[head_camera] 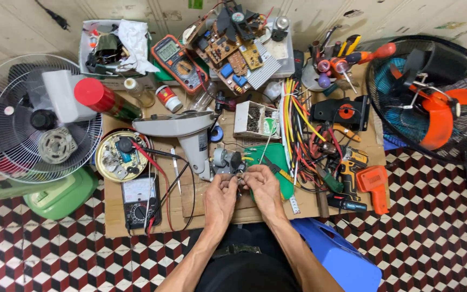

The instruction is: Repairing and reassembling a small electric motor on a workbench.

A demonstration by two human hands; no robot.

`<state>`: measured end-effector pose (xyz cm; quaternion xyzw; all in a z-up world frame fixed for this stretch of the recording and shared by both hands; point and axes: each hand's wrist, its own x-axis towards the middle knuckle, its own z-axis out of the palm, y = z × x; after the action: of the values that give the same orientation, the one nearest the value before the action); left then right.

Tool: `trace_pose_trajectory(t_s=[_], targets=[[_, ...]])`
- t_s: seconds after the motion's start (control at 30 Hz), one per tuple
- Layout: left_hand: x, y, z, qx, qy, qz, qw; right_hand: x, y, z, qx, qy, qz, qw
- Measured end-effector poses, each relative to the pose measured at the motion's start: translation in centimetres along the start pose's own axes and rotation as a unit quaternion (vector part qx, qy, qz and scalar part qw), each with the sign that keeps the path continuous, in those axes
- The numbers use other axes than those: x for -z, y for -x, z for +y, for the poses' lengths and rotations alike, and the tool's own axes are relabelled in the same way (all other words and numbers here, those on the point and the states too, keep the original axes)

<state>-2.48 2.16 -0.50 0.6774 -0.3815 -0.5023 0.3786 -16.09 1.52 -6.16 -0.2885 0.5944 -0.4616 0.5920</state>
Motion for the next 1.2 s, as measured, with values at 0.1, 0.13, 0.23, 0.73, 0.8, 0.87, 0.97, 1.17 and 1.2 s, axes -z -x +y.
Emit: trace_pose_trajectory(t_s=[0.1,0.13,0.23,0.73,0.8,0.87,0.97,1.17,1.2], targets=[[0.4,0.2,-0.4,-0.013,-0.011,-0.018,1.000,1.4,1.6,-0.7,-0.003,0.019,0.018,1.000],[0.4,0.1,-0.1,-0.014,-0.007,-0.028,0.999,2.4,2.2,-1.7,0.000,0.022,0.028,0.999],[0.7,0.2,0.2,-0.009,-0.026,-0.033,0.999,6.2,3.9,-3.6,0.017,0.052,0.087,0.995],[-4.0,3.7,7.5,-0.106,-0.060,0.098,0.988,27.7,-8.5,-7.8,0.080,0.110,0.198,0.971],[-7.4,2.9,9.2,0.006,-0.094,-0.020,0.995,30.4,-8.8,-8.1,0.056,0.166,0.244,0.954],[-11.7,-0.2,7.7,-0.028,-0.131,-0.017,0.991,30.2,-7.3,-10.9,0.052,0.245,0.245,0.937],[-17.1,-4.9,7.2,-0.066,-0.209,-0.016,0.976,32.0,-6.0,-11.3,0.064,0.319,0.218,0.920],[-19.9,-9.7,5.2,0.082,-0.214,-0.048,0.972,29.4,-3.5,-9.5,0.029,0.376,0.100,0.921],[-19.3,-9.8,4.8,0.087,-0.147,-0.041,0.984,28.4,-3.1,-8.8,0.063,0.400,0.046,0.913]])
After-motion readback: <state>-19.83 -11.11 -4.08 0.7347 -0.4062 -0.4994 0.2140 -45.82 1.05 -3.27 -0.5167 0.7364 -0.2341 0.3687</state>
